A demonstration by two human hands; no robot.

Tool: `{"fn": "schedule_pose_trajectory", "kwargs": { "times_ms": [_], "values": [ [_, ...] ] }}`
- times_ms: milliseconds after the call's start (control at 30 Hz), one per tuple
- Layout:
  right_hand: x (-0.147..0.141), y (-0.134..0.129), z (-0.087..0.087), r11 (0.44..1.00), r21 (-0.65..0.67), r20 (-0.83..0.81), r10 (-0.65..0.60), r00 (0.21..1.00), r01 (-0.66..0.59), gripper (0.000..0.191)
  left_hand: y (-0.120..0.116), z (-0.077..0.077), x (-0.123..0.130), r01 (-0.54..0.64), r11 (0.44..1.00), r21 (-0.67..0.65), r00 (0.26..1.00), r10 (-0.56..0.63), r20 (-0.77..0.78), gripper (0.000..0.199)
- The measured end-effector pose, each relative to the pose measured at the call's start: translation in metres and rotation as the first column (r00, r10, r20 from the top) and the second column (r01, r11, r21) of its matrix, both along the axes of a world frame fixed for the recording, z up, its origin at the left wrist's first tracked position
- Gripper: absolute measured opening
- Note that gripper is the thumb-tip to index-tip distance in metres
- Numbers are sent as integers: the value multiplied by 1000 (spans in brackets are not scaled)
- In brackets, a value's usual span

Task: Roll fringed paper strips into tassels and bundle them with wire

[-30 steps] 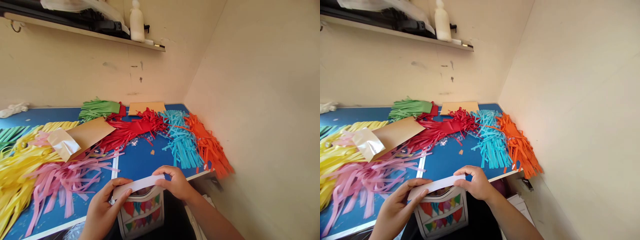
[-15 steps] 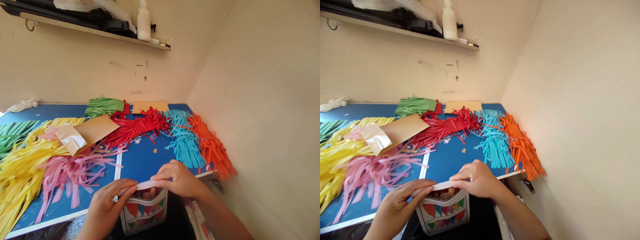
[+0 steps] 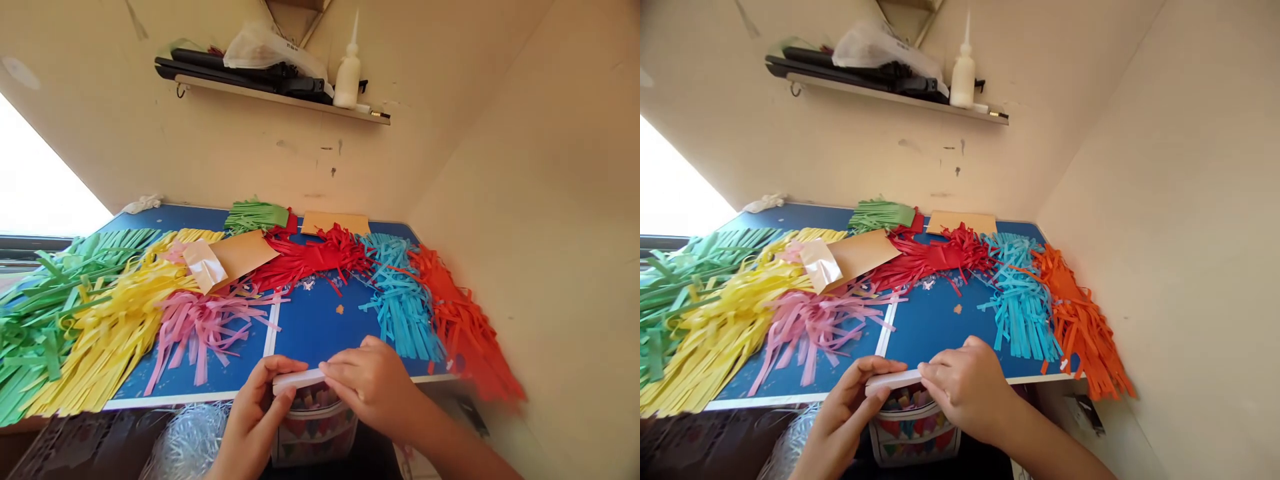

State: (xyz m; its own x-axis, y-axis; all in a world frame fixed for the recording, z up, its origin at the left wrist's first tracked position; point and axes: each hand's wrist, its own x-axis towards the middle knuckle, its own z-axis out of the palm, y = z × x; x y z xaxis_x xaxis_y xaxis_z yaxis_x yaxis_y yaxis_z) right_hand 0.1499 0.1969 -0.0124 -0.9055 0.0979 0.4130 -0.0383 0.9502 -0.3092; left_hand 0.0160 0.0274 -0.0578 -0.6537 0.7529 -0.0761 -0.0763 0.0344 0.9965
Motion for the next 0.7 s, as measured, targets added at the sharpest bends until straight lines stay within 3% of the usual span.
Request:
{"fn": "schedule_pose_trajectory", "kwargs": {
  "times_ms": [100, 233, 500, 600, 700],
  "values": [
    [-2, -1, 8, 1000, 2, 33, 10, 999, -10, 24, 1, -7, 8, -82, 994, 73, 997, 81, 17, 26],
    [-15, -3, 18, 997, -21, 144, 71, 987, -69, 31, 7, -7, 14, -88, 987, 134, 994, 97, -56, 28],
    [-25, -13, 9, 989, 132, 143, 51, 988, -70, 27, 4, -15, 18, -188, 959, 210, 955, 229, -189, 18],
    [-24, -18, 8, 984, 152, 132, 75, 988, -95, 28, 7, -16, 15, -173, 962, 210, 860, 251, -445, 7],
    [-24, -11, 11, 985, 76, 158, 138, 978, -152, 24, 10, -17, 7, -169, 968, 185, 646, 251, -721, 17]
  ]
}}
